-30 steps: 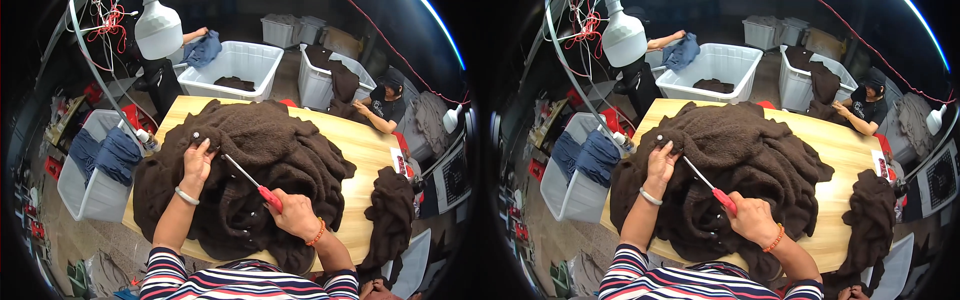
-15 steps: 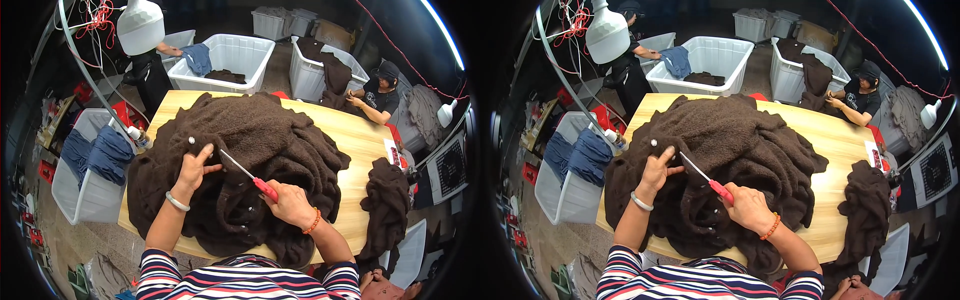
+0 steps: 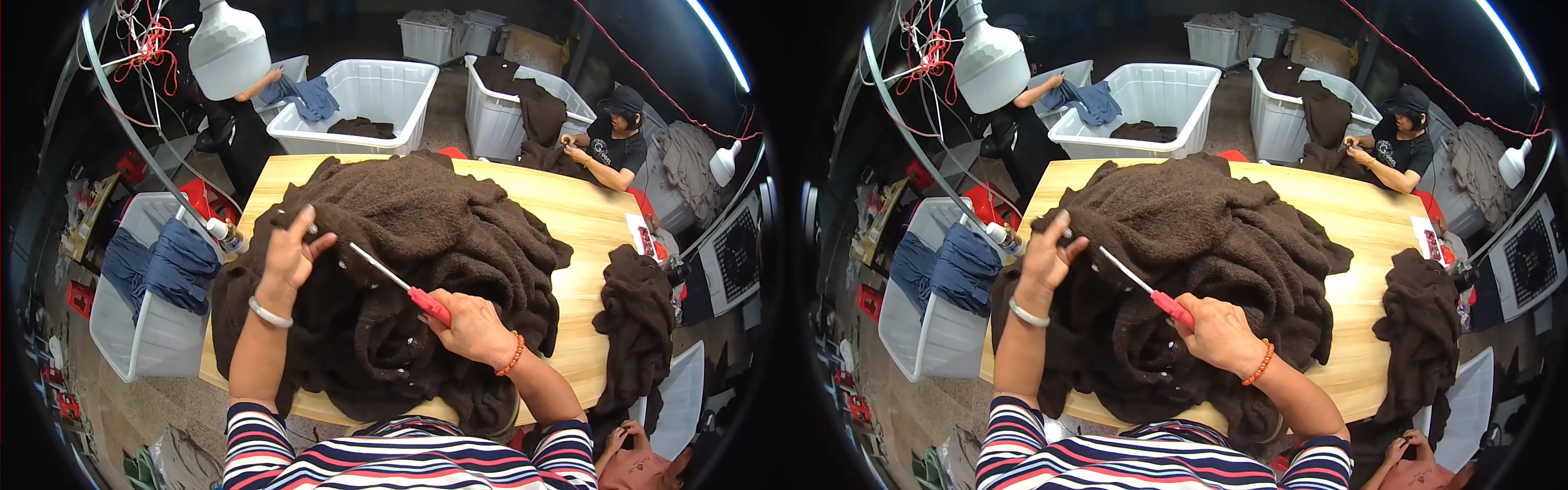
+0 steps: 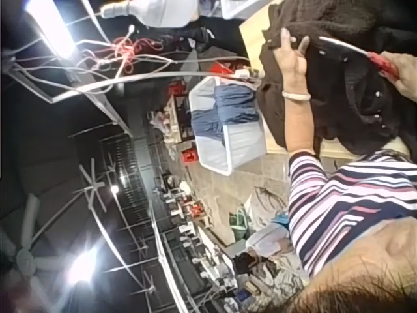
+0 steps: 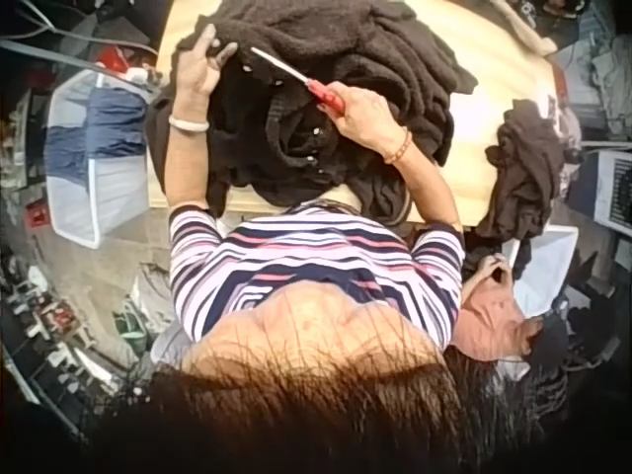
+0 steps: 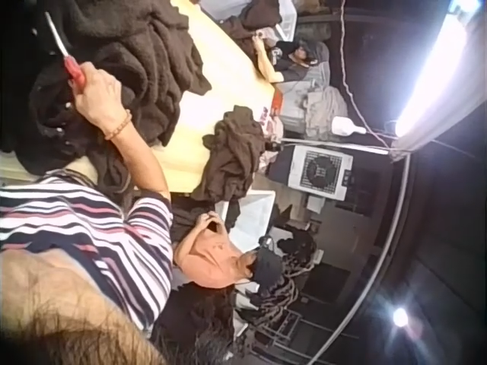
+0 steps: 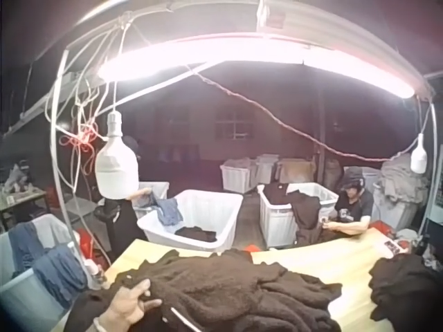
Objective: Trimming loose threads from a pile of brown garments using scissors.
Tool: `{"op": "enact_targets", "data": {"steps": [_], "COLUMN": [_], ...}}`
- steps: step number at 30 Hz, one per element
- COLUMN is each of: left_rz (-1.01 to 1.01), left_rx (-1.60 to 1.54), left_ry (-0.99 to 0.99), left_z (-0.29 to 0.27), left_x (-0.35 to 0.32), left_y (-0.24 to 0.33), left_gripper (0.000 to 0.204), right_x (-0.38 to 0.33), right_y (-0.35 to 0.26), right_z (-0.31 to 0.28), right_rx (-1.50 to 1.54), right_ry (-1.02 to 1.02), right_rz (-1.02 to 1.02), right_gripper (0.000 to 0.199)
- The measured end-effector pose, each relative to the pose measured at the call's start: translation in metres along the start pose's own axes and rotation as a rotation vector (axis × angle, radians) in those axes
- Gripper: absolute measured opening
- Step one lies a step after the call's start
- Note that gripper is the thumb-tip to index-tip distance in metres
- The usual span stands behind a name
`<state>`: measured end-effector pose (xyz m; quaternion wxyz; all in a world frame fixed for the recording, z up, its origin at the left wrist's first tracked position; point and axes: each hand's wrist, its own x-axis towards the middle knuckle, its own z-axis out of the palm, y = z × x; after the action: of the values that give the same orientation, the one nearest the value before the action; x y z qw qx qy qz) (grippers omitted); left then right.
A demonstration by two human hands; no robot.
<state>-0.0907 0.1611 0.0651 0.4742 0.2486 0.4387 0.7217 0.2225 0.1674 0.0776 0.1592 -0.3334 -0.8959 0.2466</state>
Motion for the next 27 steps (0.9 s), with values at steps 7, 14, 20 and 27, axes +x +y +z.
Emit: {"op": "enact_targets", "data": {"steps": [7, 14, 20, 27], "left_rz": [-0.221, -0.131, -0.131, -0.247], "left_rx": [-0.133, -0.275, -0.283, -0.19], "left_ry": [-0.179, -0.01, -0.023, -0.161], "left_z": [-0.028, -0.034, -0.031, -0.011], "left_x": [0.017, 0.01, 0.01, -0.005], "left_y": [-0.017, -0.048, -0.05, -0.05], "left_gripper": [0.038, 0.009, 0.01, 0.021], "right_x": [0.007, 0.008, 0.009, 0.005], "right_y": [0.02, 0.007, -0.002, 0.009], "right_z": [0.0, 0.001, 0.002, -0.002], "right_rx": [0.055, -0.006, -0.088, -0.049], "right_ry": [0.069, -0.002, -0.093, -0.032], "right_rz": [0.095, 0.041, 0.051, 0.063], "right_gripper": [0.024, 0.022, 0.023, 0.022]}}
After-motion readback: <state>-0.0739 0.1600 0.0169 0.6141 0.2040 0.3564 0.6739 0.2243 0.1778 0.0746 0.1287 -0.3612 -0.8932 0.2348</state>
